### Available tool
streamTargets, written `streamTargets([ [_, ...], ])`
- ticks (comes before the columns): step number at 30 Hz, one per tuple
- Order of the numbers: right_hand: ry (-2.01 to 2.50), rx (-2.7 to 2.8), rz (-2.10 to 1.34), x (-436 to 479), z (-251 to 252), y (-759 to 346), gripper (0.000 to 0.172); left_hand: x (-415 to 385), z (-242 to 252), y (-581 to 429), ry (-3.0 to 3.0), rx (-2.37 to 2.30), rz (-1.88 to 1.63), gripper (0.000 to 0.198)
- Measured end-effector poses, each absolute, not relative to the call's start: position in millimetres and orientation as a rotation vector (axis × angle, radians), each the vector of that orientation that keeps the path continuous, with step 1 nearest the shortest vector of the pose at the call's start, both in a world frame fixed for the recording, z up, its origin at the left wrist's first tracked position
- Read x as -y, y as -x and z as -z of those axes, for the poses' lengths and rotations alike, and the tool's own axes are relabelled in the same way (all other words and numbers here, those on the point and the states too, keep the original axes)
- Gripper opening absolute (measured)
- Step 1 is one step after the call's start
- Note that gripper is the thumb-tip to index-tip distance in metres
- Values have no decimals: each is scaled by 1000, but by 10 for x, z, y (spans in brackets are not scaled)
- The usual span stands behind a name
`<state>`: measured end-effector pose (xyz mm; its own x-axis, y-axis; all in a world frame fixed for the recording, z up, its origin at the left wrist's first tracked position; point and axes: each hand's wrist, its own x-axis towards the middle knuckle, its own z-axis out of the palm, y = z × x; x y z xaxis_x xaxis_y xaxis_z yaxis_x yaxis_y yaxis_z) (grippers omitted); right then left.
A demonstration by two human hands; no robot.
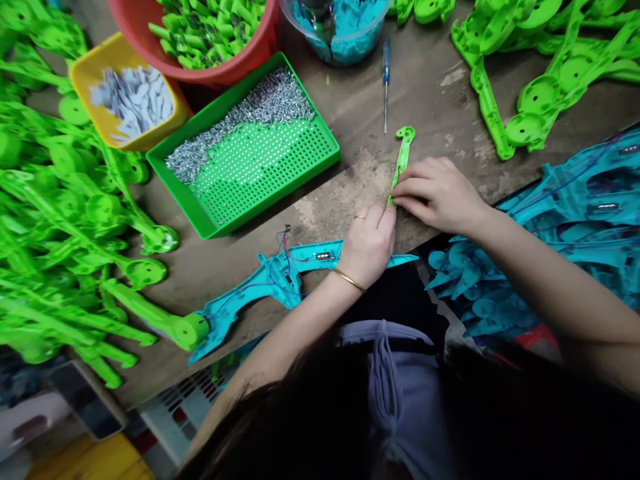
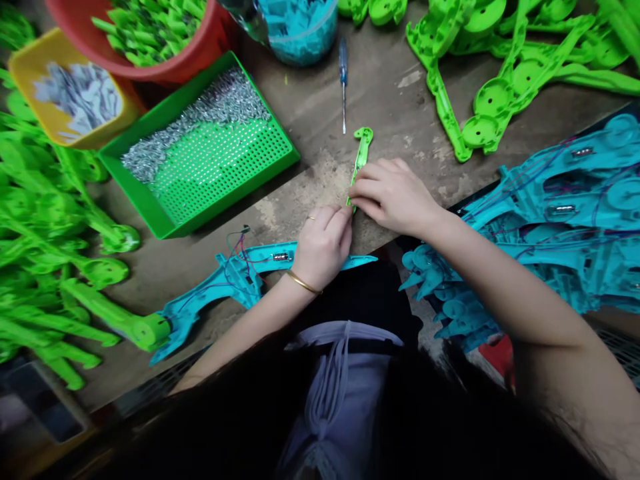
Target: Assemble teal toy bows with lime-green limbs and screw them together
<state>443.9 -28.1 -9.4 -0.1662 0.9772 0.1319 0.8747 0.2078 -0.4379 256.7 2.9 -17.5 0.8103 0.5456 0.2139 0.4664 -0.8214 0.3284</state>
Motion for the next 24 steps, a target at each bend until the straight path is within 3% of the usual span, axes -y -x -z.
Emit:
streamTargets([
  [4, 1821, 1914, -583, 215, 45, -4382, 14, -29, 163, -2575, -2747, -785, -421, 36],
  [11, 1988, 1693, -562, 161, 74, -4204, 11, -36, 164, -2558, -2771, -776, -437, 34],
  [24, 1626, 1973, -444, 361, 175, -4417, 19, -40, 139, -2574, -2621, -847, -353, 33],
])
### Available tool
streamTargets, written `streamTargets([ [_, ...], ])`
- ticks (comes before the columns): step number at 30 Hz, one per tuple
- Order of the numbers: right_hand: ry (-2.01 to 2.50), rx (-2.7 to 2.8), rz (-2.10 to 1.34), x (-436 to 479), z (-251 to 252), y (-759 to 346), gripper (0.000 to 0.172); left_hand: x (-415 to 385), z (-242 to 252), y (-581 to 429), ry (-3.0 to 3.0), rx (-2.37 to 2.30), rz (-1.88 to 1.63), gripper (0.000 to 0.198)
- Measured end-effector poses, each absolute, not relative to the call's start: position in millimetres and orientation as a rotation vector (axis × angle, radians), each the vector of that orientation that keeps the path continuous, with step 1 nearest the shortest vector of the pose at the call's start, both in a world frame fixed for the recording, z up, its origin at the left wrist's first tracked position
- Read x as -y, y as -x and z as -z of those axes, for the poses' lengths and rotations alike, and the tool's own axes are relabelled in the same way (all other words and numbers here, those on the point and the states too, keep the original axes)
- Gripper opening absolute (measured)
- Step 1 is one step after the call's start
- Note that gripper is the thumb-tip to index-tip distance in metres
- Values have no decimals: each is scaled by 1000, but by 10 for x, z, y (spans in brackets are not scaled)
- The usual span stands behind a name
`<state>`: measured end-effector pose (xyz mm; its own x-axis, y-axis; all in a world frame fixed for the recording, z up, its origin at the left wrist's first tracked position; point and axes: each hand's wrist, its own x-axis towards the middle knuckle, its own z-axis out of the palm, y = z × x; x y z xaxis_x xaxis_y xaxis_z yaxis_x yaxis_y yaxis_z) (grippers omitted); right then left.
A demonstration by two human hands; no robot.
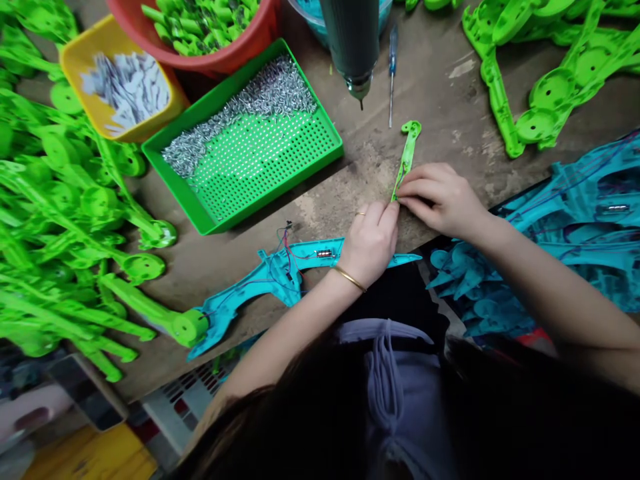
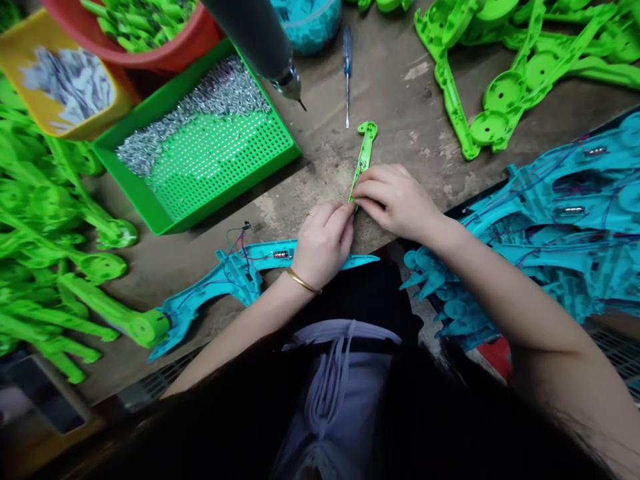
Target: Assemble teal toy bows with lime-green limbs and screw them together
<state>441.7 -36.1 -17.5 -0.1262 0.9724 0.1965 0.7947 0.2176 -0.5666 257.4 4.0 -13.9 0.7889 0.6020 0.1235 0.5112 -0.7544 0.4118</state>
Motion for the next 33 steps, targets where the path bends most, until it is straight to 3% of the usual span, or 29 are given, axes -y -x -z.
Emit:
streamTargets([
  [5, 1743, 2076, -387, 333, 102, -4341, 21, -34, 150, -2555, -2624, -831, -372, 34],
  [10, 1932, 1841, -466, 257, 109, -4232, 14, -43, 155, -2552, -2646, -813, -384, 34],
  [19, 1846, 1749, -548, 255, 142, -4295, 15, -79, 175, -2562, -2581, -870, -424, 32],
  [33, 1827, 1915, -292, 339, 163, -4344, 26, -90, 75, -2583, -2574, -871, -319, 28],
])
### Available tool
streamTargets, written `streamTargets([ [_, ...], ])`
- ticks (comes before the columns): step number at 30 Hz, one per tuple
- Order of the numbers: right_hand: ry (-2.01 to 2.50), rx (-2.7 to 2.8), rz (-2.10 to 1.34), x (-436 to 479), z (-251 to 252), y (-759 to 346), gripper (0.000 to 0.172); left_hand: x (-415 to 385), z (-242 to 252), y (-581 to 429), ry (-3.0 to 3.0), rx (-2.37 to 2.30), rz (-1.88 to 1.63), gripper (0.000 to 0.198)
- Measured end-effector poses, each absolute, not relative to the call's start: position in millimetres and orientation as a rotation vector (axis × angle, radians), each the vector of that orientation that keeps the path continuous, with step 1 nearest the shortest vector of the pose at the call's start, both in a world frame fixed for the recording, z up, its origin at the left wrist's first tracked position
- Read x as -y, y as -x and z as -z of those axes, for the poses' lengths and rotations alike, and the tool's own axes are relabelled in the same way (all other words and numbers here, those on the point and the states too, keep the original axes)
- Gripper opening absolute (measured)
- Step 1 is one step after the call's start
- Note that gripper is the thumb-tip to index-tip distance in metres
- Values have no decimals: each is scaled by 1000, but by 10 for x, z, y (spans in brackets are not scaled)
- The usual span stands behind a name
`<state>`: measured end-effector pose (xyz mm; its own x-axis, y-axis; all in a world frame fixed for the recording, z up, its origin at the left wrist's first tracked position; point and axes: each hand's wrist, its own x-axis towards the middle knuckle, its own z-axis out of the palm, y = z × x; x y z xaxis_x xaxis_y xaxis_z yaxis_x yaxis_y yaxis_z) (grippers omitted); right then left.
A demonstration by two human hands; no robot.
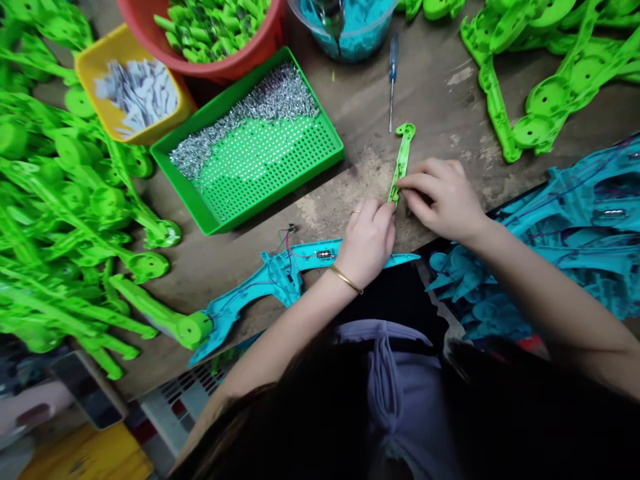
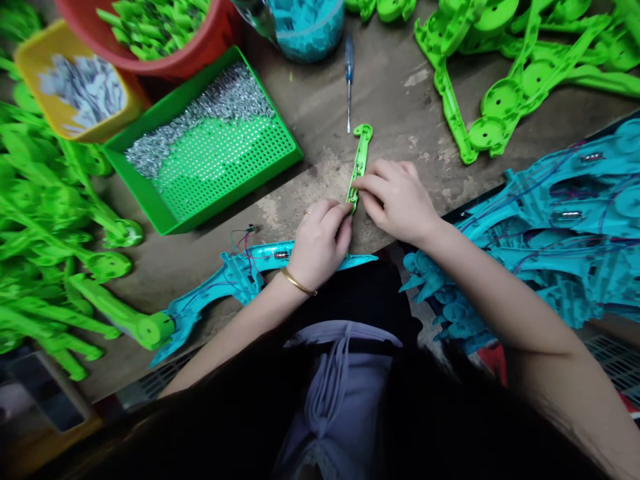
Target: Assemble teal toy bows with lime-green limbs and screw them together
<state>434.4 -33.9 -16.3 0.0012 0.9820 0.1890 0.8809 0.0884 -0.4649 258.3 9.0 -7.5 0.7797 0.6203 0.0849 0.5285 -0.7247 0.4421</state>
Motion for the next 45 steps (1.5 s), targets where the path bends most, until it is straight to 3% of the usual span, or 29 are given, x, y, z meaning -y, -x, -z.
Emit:
streamTargets([
  [5, 1856, 1902, -207, 320, 157, -4360, 24, -74, -108, -2579, -2613, -874, -154, 30],
  [9, 1821, 1766, -205, 365, 92, -4412, 22, -61, -256, -2407, -2625, -860, -249, 35],
  [19, 1696, 1752, -276, 613, -89, -4138, 14, 73, -227, -1950, -2628, -946, -442, 19],
  [24, 1733, 1992, -233, 591, -46, -3990, 22, 142, -151, -2032, -2680, -1052, -490, 13],
  [39, 1653, 1930, -277, 563, 73, -4019, 13, 117, -226, -2092, -2675, -1145, -185, 21],
  [45, 1712, 1886, -229, 543, 138, -3984, 10, 103, -237, -2079, -2738, -1124, -181, 15],
])
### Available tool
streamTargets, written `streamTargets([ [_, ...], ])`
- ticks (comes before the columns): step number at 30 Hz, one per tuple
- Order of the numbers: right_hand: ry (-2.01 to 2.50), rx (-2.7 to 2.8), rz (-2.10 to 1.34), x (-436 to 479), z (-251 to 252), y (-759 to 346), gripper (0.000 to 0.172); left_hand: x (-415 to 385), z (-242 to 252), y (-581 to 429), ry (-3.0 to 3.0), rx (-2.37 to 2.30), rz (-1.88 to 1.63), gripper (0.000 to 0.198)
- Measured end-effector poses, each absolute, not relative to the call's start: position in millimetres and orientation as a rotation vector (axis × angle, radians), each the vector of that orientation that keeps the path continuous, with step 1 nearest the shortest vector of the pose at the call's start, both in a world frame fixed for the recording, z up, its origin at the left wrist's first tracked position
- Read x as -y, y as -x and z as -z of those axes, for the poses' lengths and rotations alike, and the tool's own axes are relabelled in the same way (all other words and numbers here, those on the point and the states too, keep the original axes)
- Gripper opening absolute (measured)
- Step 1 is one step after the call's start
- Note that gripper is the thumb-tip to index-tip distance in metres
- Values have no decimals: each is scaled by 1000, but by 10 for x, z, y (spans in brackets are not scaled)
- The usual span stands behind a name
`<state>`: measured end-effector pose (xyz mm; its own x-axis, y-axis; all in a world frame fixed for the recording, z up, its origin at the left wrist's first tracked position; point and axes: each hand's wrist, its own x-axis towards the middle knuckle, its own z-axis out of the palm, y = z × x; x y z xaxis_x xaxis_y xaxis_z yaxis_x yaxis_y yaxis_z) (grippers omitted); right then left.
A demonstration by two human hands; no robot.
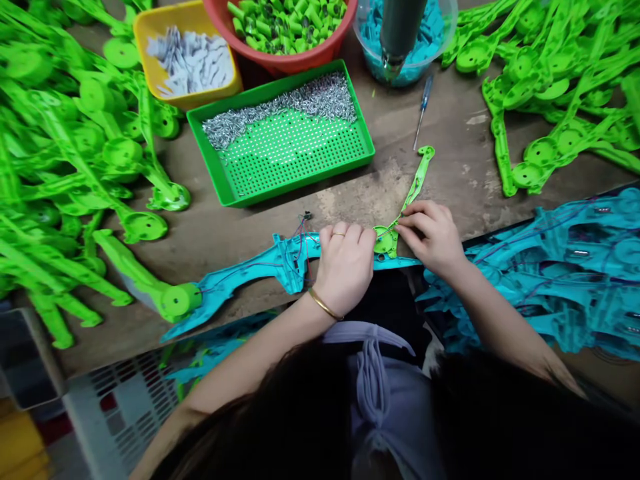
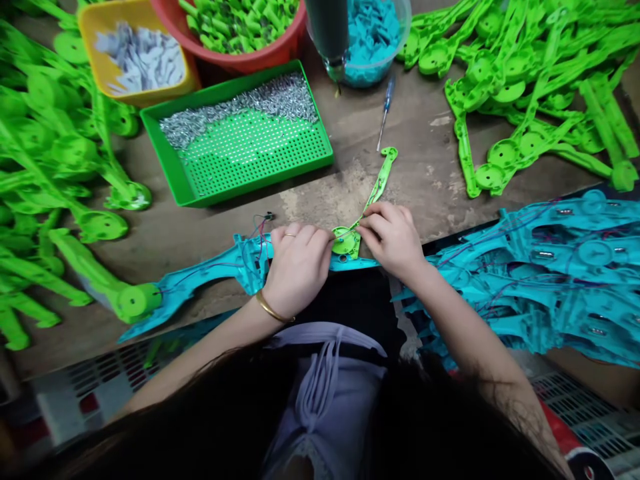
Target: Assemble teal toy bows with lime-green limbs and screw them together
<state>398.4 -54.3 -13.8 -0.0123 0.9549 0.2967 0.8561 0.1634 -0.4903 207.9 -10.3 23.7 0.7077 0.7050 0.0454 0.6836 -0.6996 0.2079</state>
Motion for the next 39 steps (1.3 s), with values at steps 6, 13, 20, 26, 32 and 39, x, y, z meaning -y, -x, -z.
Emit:
streamTargets([
  [6, 1758, 1945, -265, 511, 106, -3976, 13, 97, -196, -2077, -2778, -1133, -174, 17],
  [13, 1923, 1956, -312, 483, 42, -3913, 14, 91, -215, -1930, -2816, -1082, -286, 19],
  [20, 1975, 2016, -275, 449, 24, -3867, 14, 111, -175, -1667, -2793, -1088, -422, 20],
  [26, 1972, 2068, -81, 558, -131, -3694, 19, 113, -176, -1763, -2820, -1109, -201, 24],
  [32, 1782, 2177, -58, 619, -148, -3410, 22, -17, -252, -1723, -2760, -1004, -84, 26],
  [39, 1793, 2219, -128, 608, -63, -3403, 25, -271, -372, -1521, -2597, -884, -28, 30],
])
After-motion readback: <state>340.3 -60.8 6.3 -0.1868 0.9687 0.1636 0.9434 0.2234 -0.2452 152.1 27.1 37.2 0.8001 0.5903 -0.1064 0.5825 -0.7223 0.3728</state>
